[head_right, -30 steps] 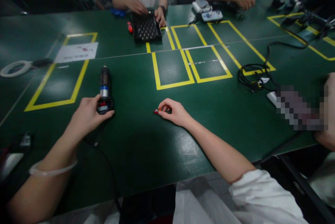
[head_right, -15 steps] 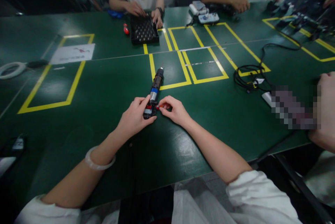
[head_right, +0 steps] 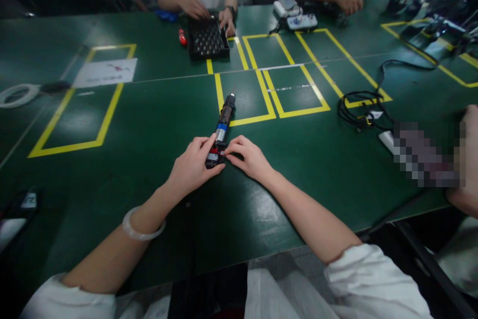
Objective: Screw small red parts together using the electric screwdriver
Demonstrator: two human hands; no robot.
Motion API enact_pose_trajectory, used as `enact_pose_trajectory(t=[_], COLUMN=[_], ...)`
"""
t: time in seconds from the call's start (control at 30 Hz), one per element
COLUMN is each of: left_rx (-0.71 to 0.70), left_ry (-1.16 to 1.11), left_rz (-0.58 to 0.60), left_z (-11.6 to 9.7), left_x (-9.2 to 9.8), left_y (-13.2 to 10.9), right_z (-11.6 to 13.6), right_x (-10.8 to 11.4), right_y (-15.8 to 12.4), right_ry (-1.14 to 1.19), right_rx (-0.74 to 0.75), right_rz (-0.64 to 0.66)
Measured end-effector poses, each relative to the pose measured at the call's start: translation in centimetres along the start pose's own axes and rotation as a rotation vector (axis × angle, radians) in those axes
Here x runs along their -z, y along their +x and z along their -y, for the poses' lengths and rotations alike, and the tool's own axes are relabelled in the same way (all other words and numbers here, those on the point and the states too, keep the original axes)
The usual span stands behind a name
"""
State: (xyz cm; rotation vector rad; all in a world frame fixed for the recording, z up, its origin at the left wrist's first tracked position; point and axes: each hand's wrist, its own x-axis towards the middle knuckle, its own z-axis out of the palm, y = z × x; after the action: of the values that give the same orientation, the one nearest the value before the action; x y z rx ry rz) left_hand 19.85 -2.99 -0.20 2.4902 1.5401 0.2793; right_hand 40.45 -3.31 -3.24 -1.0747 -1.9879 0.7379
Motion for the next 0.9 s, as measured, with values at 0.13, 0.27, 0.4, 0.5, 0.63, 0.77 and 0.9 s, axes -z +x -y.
enact_pose_trajectory(t=[0.13, 0.27, 0.4, 0.5, 0.63, 0.77, 0.9], left_rx=[0.0, -0.002, 0.014, 0.049, 0.077, 0.055, 0.048], left_ry=[0.039, 0.083, 0.104, 0.132, 0.17, 0.193, 0.222], left_rz=[0.003, -0.003, -0.024, -0.043, -0.06, -0.057, -0.039], left_z=[-0.1, -0.5, -1.0, -1.5, -1.7, -1.3, -0.3], left_x=[0.1, 0.2, 0.2, -0.1, -0.5, -0.3, 0.4], left_y=[0.0, -0.1, 0.0, 0.4, 1.0, 1.0, 0.4], right_z=[0.1, 0.3, 0.7, 0.9, 0.9, 0.8, 0.6], right_x=[-0.1, -0.3, -0.2, -0.1, 0.0, -0.1, -0.1], right_y=[0.0, 0.0, 0.0, -0.1, -0.2, -0.2, -0.2], right_ry=[0.002, -0.022, -0.032, -0.045, -0.016, 0.044, 0.065], right_rx=[-0.008, -0.026, -0.095, -0.134, -0.144, -0.134, -0.116], right_rz=[-0.018, -0.037, -0.062, -0.074, -0.075, -0.046, -0.014])
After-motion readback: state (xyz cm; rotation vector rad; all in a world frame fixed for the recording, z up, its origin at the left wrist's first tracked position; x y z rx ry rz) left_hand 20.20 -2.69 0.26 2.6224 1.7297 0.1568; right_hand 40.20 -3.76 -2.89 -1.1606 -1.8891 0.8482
